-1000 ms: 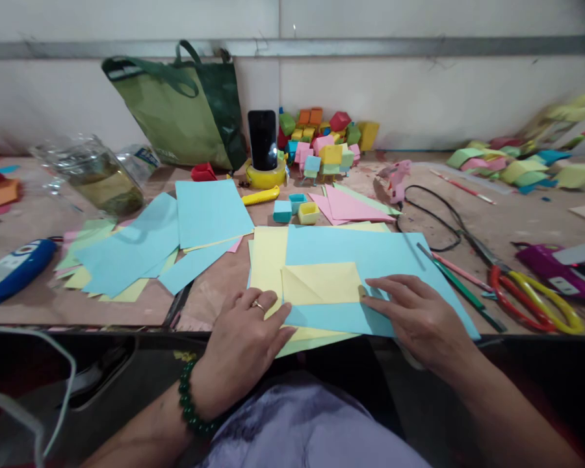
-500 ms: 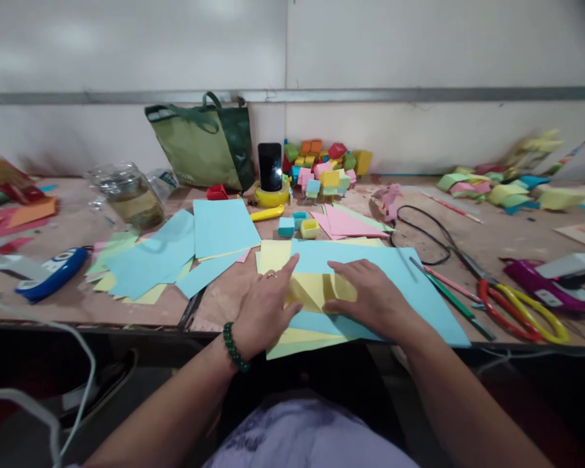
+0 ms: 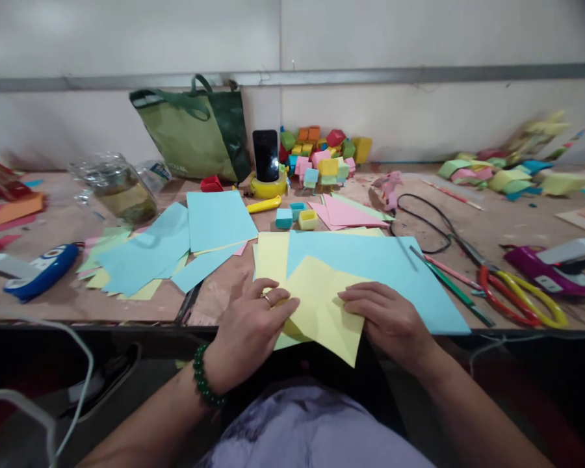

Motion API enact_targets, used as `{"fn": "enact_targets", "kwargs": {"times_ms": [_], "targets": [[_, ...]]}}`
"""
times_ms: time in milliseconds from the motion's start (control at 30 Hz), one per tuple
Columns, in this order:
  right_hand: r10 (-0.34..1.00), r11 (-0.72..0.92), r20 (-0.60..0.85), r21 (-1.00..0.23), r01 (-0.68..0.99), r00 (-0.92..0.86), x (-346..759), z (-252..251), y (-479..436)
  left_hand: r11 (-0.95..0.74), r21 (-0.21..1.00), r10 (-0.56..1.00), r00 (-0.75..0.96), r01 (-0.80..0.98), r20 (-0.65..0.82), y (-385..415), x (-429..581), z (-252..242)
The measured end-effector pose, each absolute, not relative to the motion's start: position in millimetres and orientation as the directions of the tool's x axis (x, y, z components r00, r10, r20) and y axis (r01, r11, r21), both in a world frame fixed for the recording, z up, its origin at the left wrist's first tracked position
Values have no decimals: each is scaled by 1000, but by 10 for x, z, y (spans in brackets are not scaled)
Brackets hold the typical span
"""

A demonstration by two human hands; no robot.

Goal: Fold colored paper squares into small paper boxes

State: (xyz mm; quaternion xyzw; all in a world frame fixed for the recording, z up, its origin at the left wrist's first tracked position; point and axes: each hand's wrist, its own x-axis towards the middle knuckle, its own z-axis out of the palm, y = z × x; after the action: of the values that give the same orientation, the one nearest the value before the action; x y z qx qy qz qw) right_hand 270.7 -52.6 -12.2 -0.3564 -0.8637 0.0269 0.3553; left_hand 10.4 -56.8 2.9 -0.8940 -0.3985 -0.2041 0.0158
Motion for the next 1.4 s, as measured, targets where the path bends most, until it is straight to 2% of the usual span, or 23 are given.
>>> {"fn": "enact_targets", "kwargs": {"times_ms": [133,233,367,433,500,567,633,700,767,833,900,1067,1267,1400], "targets": [[752,642,492,-401,653,-438,2780,-217,-614,-682,147,717,615,716,330,-465,41,-43],[798,591,433,-417,691,-420,2815,-186,-645,-667,172,736,606,725,300,-426,70,-45],[825,554,402,-430,713,-398,2848,-149,-580,-598,328,802,545,732,245,-394,124,-47],[878,463,360,-473,750,-315,2848,-163,-512,-528,400,848,489,749,205,-370,147,-61],[927,331,323,-466,821,-190,2832,-191,-438,-461,393,887,430,796,168,-349,167,-76],[927,248,360,-388,888,-102,2798,-214,-379,-410,323,911,367,853,186,-344,190,-86],[881,289,452,-279,916,-140,2745,-211,-355,-417,234,897,356,878,260,-361,221,-86],[804,438,514,-170,883,-299,2677,-180,-366,-523,144,833,468,840,296,-395,266,-78],[703,613,513,-85,786,-493,2615,-141,-399,-638,80,757,605,766,245,-433,321,-63],[626,714,487,-47,698,-608,2601,-116,-431,-679,77,730,660,730,179,-462,363,-45],[625,721,474,-45,692,-620,2670,-112,-453,-661,107,749,646,742,150,-480,362,-30],[734,594,451,-67,801,-507,3098,-111,-493,-594,236,804,570,769,167,-492,164,-35],[876,429,363,-279,859,-319,3092,-84,-425,-422,416,907,378,806,186,-383,169,-43],[929,315,296,-322,893,-221,2816,-138,-274,-399,487,914,380,777,142,-291,316,-62]]}}
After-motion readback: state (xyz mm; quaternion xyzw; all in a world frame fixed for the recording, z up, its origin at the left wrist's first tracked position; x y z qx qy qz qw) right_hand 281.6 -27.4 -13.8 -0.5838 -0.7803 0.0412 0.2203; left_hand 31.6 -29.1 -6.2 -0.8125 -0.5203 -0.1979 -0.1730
